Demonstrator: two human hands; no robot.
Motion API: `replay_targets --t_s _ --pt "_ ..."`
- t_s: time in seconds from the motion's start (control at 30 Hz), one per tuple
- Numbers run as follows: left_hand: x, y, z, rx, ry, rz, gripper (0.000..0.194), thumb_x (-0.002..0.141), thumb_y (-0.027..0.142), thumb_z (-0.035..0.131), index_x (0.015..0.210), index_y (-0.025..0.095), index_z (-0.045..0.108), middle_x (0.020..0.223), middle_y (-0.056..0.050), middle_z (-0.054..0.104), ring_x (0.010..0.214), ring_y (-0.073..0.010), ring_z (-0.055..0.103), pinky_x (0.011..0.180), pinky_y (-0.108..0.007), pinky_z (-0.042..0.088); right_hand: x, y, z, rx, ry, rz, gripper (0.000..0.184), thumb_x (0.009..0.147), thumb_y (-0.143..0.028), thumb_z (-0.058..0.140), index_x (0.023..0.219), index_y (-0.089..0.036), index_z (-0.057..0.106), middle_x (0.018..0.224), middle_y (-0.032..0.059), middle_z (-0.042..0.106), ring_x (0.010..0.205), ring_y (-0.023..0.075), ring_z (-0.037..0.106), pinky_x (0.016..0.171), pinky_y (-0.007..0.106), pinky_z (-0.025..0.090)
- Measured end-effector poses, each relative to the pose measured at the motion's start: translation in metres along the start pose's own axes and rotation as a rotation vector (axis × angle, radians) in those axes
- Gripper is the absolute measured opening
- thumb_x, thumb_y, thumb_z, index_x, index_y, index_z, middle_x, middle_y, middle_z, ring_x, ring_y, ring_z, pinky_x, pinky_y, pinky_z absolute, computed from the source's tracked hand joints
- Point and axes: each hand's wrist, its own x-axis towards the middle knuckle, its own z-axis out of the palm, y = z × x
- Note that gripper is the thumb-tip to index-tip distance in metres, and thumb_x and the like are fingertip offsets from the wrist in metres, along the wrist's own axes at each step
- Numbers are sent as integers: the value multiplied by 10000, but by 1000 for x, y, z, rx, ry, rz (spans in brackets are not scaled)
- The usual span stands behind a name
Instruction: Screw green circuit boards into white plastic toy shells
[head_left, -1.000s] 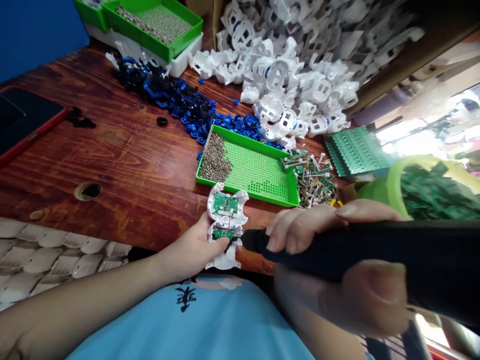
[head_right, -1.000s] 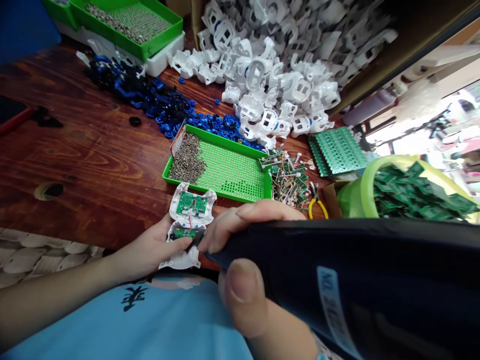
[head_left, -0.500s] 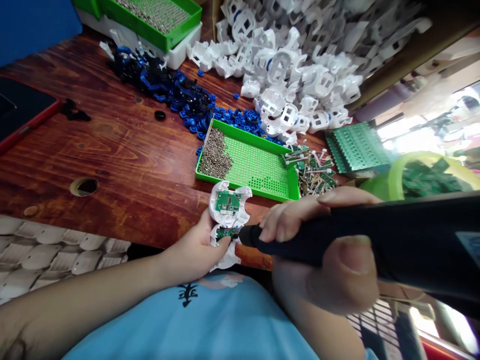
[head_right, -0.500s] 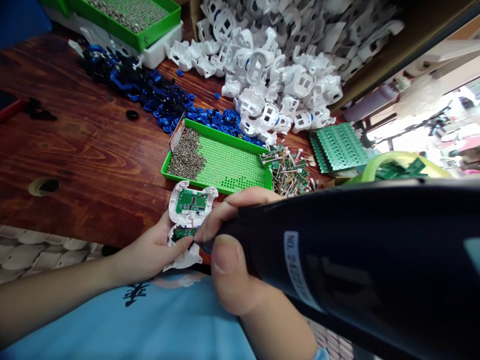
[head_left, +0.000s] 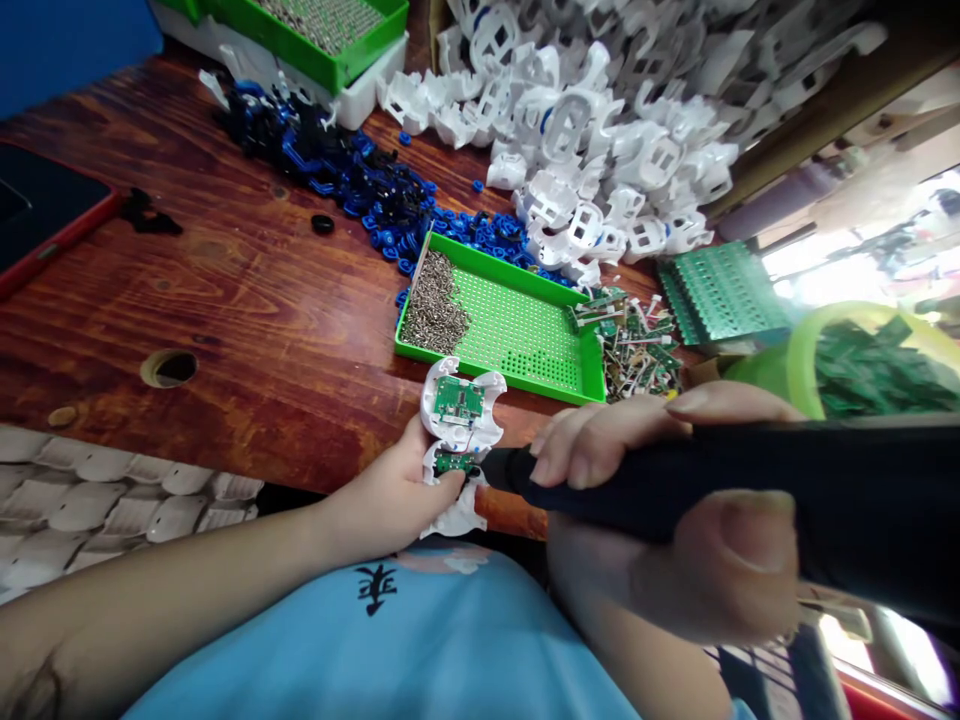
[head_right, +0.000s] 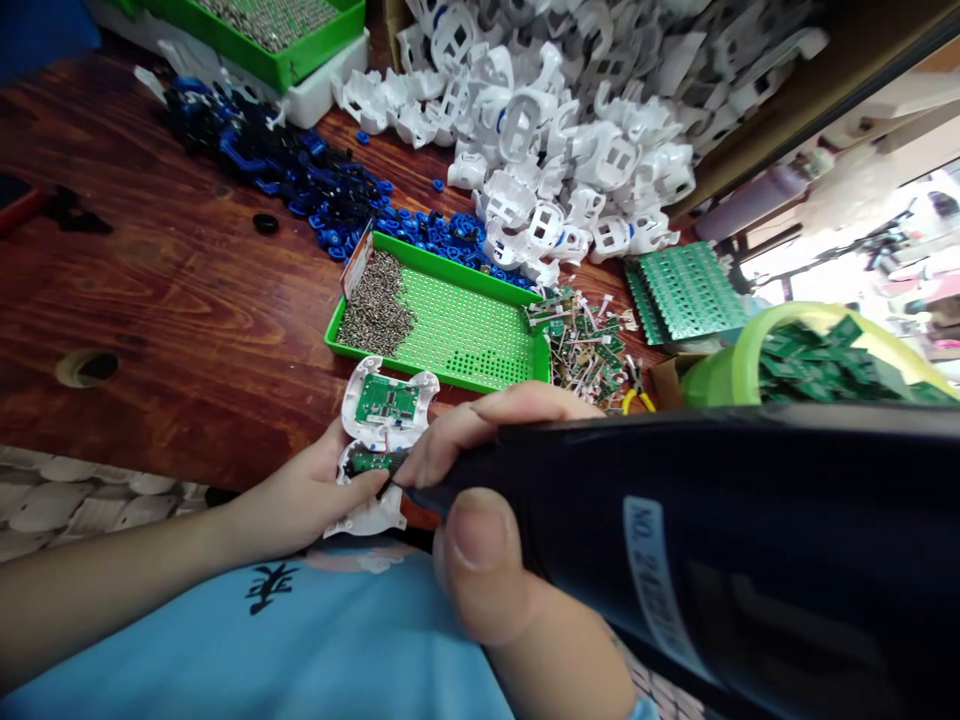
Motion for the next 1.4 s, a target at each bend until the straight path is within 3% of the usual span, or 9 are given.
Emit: replay_targets --t_s 0.37,0.6,0.77,0.87,1.03,1.2,1.4 --pt "-2 0 -2 -122 5 -39 541 755 245 571 1238 123 359 1165 -113 605 1110 -253 532 962 -349 396 -2 5 1 -11 -120 -102 166 790 -273 582 920 -185 527 597 -5 548 466 139 535 456 326 473" --pt "-2 -6 -4 -198 12 -67 490 751 202 590 1203 156 409 1207 -78 590 1130 -244 512 947 -330 390 -5 10 -2 66 -177 -64 178 789 -256 541 952 -199 495 602 -4 526 491 143 522 465 324 460" --pt "0 -9 -6 -227 6 -103 437 758 158 604 1168 180 453 1154 -46 626 1075 -212 546 910 -294 407 -2 9 -7 119 -147 -104 257 766 -305 537 1002 -213 496 584 -25 517 434 135 500 429 310 436" --pt "2 -10 -6 -278 -26 -153 368 763 169 614 1112 192 501 1043 -33 671 945 -197 613 835 -296 460 16 8 -14 69 -19 -166 250 795 -353 530 1003 -217 511 542 -44 514 396 137 496 410 309 443" --pt "1 -9 -5 -385 -74 -234 299 763 209 635 1046 192 539 898 -32 699 787 -188 667 723 -304 523 65 41 -29 -25 213 -314 121 788 -315 580 868 -231 546 495 -75 507 369 98 468 352 229 392" --pt "1 -8 -4 -426 -61 -249 339 736 208 682 1049 202 552 951 -40 699 809 -185 669 713 -283 532 92 83 -40 -59 205 -306 146 781 -356 601 862 -247 546 476 -92 483 346 82 454 335 207 363" --pt "1 -6 -5 -473 -91 -257 399 732 213 691 1104 216 546 1073 -71 680 896 -228 665 741 -322 544 93 91 -42 -71 154 -303 142 795 -336 592 883 -238 537 487 -96 502 362 73 484 345 194 391"
